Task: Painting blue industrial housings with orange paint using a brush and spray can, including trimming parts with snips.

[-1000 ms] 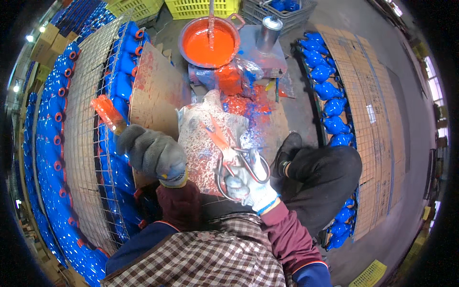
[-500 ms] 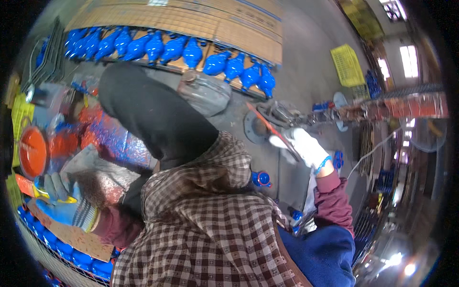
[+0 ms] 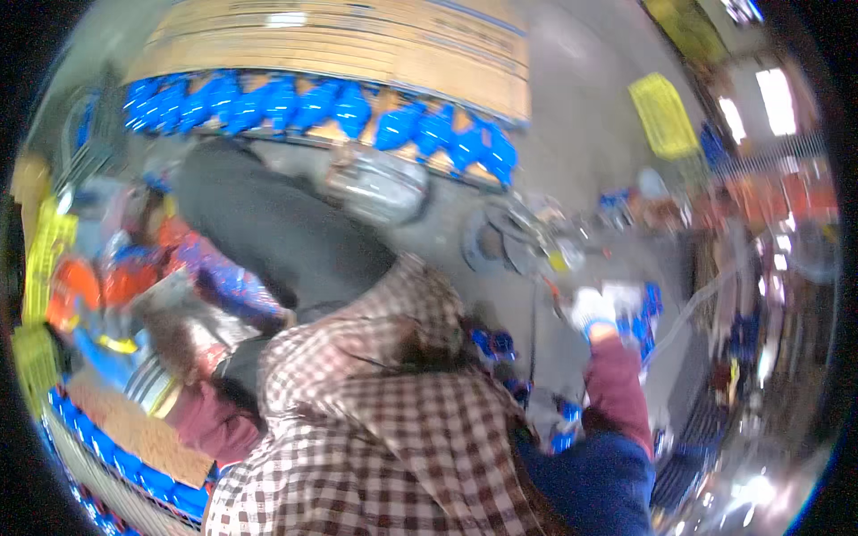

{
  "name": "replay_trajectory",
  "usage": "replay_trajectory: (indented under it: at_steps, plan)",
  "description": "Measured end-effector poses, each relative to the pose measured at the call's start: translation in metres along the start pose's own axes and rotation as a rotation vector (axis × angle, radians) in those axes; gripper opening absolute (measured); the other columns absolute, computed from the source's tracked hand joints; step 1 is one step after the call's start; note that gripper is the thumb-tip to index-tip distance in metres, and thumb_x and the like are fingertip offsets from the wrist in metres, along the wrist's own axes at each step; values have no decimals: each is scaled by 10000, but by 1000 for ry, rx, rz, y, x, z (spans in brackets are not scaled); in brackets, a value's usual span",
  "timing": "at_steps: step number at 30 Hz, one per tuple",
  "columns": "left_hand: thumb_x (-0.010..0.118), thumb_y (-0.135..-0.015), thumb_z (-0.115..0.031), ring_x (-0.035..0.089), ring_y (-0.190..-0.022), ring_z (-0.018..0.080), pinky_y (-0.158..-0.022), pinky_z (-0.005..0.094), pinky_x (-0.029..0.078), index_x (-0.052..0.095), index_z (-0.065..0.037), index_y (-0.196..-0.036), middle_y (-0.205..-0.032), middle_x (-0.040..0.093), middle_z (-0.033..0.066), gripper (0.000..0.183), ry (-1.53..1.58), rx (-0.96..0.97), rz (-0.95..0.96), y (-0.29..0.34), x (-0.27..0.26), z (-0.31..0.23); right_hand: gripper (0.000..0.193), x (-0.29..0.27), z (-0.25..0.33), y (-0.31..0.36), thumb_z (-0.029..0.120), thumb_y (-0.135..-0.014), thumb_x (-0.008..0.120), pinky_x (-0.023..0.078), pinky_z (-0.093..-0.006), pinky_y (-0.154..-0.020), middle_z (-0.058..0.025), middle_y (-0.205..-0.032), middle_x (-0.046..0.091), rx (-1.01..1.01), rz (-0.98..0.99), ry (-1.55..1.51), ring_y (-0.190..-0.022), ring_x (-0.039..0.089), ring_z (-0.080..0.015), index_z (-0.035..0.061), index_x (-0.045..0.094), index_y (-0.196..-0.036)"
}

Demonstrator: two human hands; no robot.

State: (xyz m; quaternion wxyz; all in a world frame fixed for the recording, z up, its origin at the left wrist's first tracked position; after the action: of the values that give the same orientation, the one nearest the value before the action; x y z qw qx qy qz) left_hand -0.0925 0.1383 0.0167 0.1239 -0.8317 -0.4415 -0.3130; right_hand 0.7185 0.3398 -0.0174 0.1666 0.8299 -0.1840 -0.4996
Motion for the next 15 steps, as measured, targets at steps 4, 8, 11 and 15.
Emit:
replay_trajectory:
  at_steps: [4, 8, 11, 15]
  plan:
    - [500, -1045, -322, 443, -620, 107, -571, 283, 383, 456, -49, -1453, -792, 530, -23, 493, 242, -35, 152, 21, 58, 20, 487, -5, 31, -6, 512, -968, 452, 516, -516, -925, -224, -1109, 698, -246, 118, -32, -1026, 670, -429, 191, 653, -1273]
    - [527, -1041, -267, 461, -560, 102, -539, 281, 403, 455, -19, -1440, -794, 560, -3, 475, 3, 131, -112, 36, 63, 3, 469, -12, 26, -27, 564, -835, 633, 566, -490, -816, -188, -936, 732, -13, 13, 91, -932, 701, -399, 119, 767, -901]
    - [560, -1008, -231, 456, -496, 83, -476, 236, 393, 501, 27, -1365, -732, 558, 11, 444, -188, 150, -68, 39, 78, -14, 438, -49, 76, -25, 543, -804, 698, 568, -475, -812, -174, -948, 733, -91, -19, 173, -923, 702, -397, 129, 757, -932]
    - [580, -968, -136, 495, -596, 63, -532, 199, 397, 426, -7, -1460, -814, 586, 20, 531, -369, 21, -4, 26, 86, -16, 356, -215, 244, 51, 353, -911, 682, 535, -465, -836, -131, -1121, 701, -729, -465, -391, -967, 668, -356, 115, 673, -1176]
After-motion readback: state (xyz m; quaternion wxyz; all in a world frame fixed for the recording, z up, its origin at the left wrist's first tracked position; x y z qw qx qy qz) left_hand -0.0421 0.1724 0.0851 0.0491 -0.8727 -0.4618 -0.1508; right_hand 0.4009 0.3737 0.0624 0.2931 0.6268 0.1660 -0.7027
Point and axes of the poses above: each hand's wrist, its own y-axis away from the middle knuckle, its own x-axis out of the palm, z = x × y, the point moved 10 cm from there along -y, towards the middle knuckle
